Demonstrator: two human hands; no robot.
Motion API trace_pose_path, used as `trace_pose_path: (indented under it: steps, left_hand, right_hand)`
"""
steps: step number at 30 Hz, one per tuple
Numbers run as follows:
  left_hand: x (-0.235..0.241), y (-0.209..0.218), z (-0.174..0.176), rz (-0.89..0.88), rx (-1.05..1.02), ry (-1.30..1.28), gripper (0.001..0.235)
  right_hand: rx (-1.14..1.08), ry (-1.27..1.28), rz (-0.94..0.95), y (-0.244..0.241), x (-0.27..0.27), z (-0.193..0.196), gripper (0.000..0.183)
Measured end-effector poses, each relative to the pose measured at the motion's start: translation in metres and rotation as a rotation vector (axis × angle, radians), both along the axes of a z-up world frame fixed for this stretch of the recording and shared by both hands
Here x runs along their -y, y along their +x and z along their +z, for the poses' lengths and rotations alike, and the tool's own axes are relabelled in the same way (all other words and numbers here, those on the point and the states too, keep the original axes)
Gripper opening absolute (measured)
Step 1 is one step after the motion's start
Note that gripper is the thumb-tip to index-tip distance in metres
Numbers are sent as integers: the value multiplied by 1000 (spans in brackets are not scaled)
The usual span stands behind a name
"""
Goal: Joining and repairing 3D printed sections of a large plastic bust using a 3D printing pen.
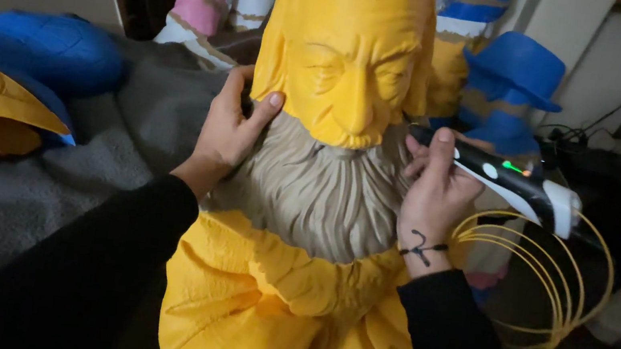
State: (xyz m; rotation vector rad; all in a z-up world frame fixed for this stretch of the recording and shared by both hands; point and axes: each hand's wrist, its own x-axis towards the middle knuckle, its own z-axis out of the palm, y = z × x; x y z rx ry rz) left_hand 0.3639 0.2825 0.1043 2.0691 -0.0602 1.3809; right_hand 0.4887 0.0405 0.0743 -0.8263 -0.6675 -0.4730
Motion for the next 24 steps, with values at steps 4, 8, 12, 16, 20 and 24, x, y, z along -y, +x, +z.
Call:
trace_pose_path:
  steps: [4,8,12,16,20,24]
  left_hand:
    - [4,-3,0,68,-34,-22,53]
    - [6,-7,1,32,-6,2,54]
    - [11,-8,-1,22,-51,-67,58]
    - [-13,20,-26,200,13,-22,70]
    - [54,-34,-17,378,178,125,66]
    - [97,-64,-10,252,178,218,55]
  right_hand:
    - [-16,-15,-41,-3,-1,-3,20]
    - [53,6,-27,-7,-5,5,23]
    - [-100,-30,-100,-17,-3,7,19]
    - [63,-9,-46,-11,-6,-3,20]
    - [-19,-25,-53,-17,-5,-4,18]
    - [21,2,-48,-19,-2,-4,17]
